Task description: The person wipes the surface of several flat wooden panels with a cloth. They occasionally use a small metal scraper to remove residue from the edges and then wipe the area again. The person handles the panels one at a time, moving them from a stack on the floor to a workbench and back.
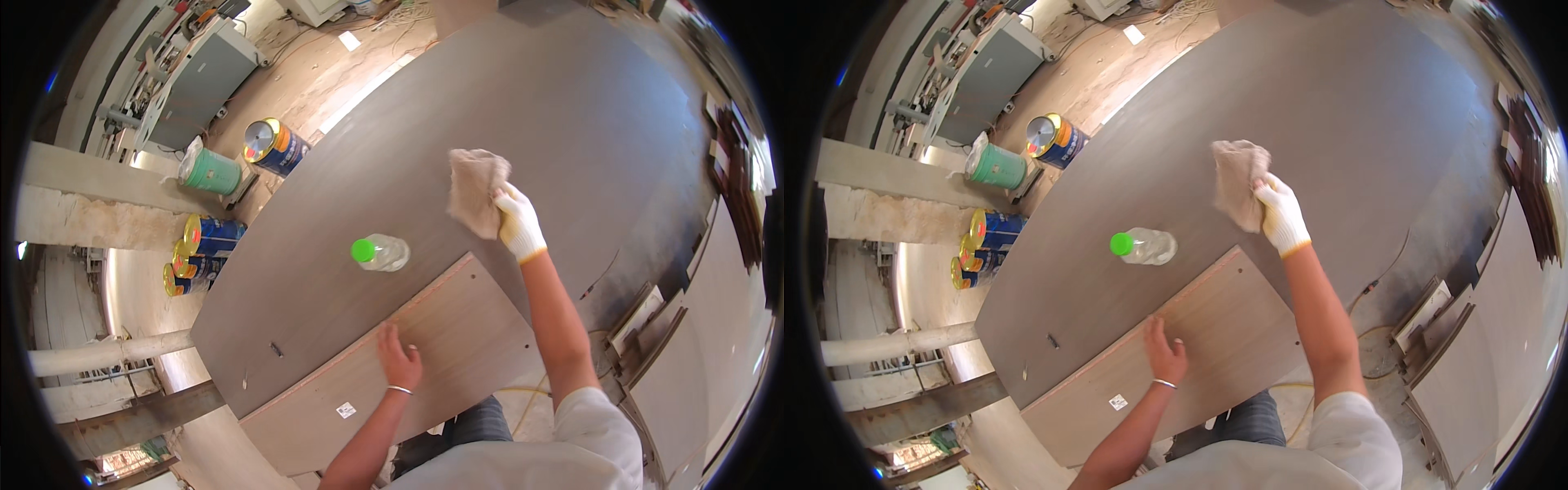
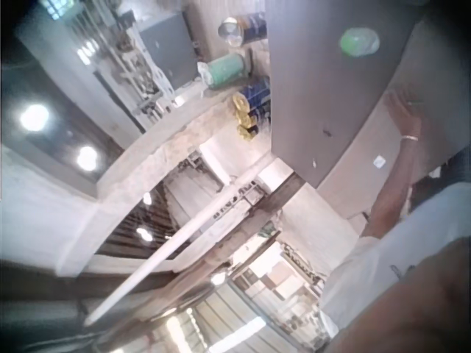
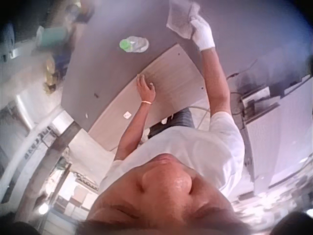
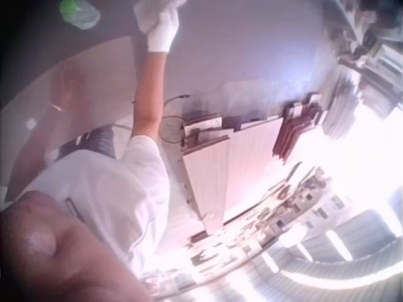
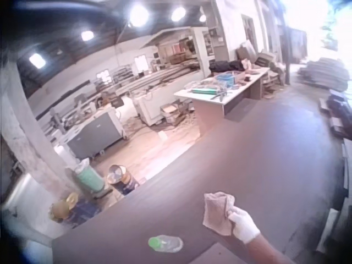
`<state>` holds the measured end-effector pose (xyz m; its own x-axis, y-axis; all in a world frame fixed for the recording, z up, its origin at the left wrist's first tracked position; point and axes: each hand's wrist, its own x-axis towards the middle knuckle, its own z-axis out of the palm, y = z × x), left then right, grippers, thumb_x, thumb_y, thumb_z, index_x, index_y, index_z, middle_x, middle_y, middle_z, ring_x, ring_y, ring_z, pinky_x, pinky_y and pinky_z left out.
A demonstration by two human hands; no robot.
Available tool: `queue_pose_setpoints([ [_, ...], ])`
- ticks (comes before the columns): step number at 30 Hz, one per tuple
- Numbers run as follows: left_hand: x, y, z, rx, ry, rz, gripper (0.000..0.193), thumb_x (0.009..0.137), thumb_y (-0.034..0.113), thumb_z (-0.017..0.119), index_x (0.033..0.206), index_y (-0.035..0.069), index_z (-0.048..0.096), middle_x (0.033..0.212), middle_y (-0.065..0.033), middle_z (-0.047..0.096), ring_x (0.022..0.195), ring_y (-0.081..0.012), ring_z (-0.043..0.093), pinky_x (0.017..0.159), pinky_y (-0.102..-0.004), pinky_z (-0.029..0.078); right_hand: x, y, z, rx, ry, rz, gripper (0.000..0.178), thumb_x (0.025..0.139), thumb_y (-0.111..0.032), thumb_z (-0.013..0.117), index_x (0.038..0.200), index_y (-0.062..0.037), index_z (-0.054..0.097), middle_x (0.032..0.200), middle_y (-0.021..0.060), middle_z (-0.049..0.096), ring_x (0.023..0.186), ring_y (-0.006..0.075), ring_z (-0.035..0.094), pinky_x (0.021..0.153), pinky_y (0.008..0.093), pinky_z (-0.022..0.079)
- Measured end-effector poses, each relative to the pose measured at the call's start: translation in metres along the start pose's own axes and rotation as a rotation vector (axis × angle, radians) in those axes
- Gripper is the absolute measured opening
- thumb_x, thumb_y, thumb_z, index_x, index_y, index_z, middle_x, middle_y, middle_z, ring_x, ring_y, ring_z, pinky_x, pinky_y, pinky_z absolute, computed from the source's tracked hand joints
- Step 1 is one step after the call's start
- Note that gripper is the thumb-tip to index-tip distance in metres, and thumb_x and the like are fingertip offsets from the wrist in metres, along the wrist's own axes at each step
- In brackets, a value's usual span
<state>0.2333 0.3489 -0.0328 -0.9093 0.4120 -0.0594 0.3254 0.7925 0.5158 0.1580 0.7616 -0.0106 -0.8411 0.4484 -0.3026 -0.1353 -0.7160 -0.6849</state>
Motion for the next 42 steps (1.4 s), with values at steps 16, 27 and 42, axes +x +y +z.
queue_pose_setpoints([
  [16, 0.160, -0.009, -0.007, -0.403, 0.048, -0.363, 0.076, 0.095, 0.015, 0.076, 0.158, -0.004, 0.037, 0.164, -0.0280, 0.041, 0.151, -0.0385, 0.043, 0.125, -0.0460, 0.034, -0.158, 0.026, -0.071, 0.192, 0.525, 0.075, 0.042, 0.090, -0.005, 0.073, 0.131, 0.0013, 0.066, 0.115, 0.0077, 0.071, 0.105, 0.0218, 0.068, 0.093, 0.0377, 0.056],
  [27, -0.038, -0.051, 0.013, 0.434, -0.059, 0.079, 0.081, 0.100, 0.029, 0.052, 0.166, -0.005, 0.020, 0.174, -0.0312, 0.013, 0.162, -0.0507, 0.010, 0.130, -0.0620, 0.006, -0.333, 0.075, -0.037, -1.797, 0.243, -0.165, 0.062, 0.071, -0.012, 0.075, 0.130, 0.0009, 0.064, 0.143, 0.0234, 0.057, 0.141, 0.0466, 0.047, 0.123, 0.0669, 0.025],
  [42, -0.042, -0.053, 0.003, 0.419, -0.025, 0.156, 0.084, 0.095, 0.030, 0.052, 0.164, -0.009, 0.022, 0.173, -0.0329, 0.016, 0.162, -0.0508, 0.010, 0.129, -0.0641, 0.006, -0.264, 0.134, -0.031, -1.932, 0.676, -0.281, 0.057, 0.086, -0.012, 0.069, 0.142, -0.0031, 0.062, 0.149, 0.0210, 0.059, 0.143, 0.0407, 0.048, 0.127, 0.0590, 0.026],
])
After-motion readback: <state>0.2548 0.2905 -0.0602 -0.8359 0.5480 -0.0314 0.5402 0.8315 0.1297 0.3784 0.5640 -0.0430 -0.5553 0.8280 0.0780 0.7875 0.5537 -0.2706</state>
